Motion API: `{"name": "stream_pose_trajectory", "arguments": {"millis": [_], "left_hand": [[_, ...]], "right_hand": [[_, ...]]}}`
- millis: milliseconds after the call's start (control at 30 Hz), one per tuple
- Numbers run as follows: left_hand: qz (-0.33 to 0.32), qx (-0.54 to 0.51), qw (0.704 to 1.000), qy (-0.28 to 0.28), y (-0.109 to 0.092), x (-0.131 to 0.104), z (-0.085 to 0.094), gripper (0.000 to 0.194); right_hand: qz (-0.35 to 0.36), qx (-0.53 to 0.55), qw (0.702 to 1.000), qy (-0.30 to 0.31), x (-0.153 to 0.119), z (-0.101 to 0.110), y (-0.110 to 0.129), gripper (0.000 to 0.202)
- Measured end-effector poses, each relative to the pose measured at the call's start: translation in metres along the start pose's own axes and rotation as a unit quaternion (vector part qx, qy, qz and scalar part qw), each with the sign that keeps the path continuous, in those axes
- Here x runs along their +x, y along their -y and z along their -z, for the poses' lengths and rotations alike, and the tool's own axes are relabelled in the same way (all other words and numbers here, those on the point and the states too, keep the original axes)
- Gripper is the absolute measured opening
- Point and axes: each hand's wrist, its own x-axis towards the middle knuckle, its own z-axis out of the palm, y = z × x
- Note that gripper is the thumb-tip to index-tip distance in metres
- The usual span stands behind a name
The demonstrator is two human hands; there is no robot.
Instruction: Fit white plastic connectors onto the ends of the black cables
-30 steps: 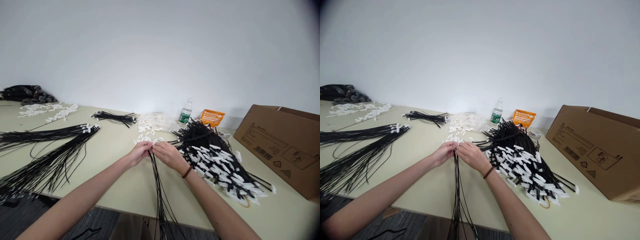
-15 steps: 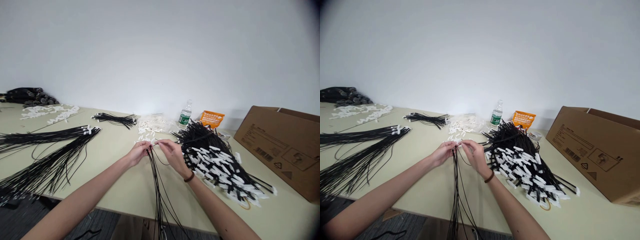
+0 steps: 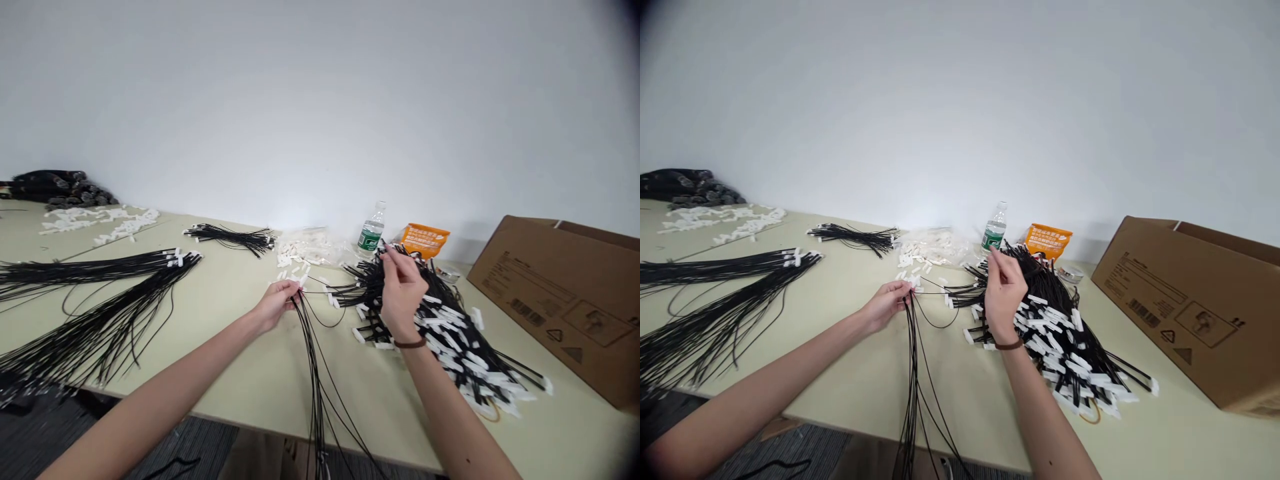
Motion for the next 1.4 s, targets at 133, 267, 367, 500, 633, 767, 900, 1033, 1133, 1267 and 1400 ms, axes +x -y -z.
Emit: {"name": "stream_pose_trajectory", "arguments": {"millis": [133,267,367,500,633,767,900,1033,1133,1267,1400], "left_hand": [[-0.008,-0.012,1.000,-0.013,0.001,0.001,0.001,0.028],[-0.027,-0.012,1.000,-0.010,0.001,0.001,0.001,0.028],[-0.043,-0.007,0.999,0.001,0.000,-0.001,-0.001,0.029],[-0.065,0.010,0.998,0.020,-0.001,-0.003,-0.003,0.029],[-0.069,0.017,0.997,0.015,-0.002,-0.005,-0.005,0.029],[-0.071,0.019,0.997,0.014,-0.003,-0.005,-0.006,0.029],[-0.074,0.021,0.997,0.008,-0.003,-0.004,-0.005,0.029],[-0.077,0.024,0.997,0.011,-0.002,-0.004,-0.005,0.029],[-0.081,0.028,0.996,0.012,-0.002,-0.004,-0.005,0.030],[-0.086,0.036,0.996,0.017,-0.002,-0.004,-0.005,0.030],[-0.090,0.042,0.995,0.015,-0.002,-0.003,-0.005,0.030]], "right_hand": [[0.153,-0.118,0.969,0.154,-0.017,-0.007,0.002,0.018],[0.162,-0.166,0.945,0.231,-0.036,-0.018,-0.002,0.020],[0.157,-0.192,0.939,0.240,-0.042,-0.021,-0.005,0.020],[0.158,-0.195,0.935,0.251,-0.043,-0.022,-0.004,0.021],[0.157,-0.196,0.934,0.253,-0.044,-0.022,-0.002,0.021],[0.158,-0.193,0.934,0.256,-0.046,-0.022,-0.001,0.021],[0.166,-0.189,0.934,0.255,-0.046,-0.023,-0.002,0.021],[0.163,-0.190,0.935,0.250,-0.046,-0.023,-0.002,0.020],[0.159,-0.193,0.935,0.252,-0.046,-0.023,-0.002,0.020],[0.154,-0.192,0.936,0.251,-0.046,-0.023,-0.002,0.022],[0.158,-0.189,0.936,0.253,-0.047,-0.023,-0.003,0.021]]}}
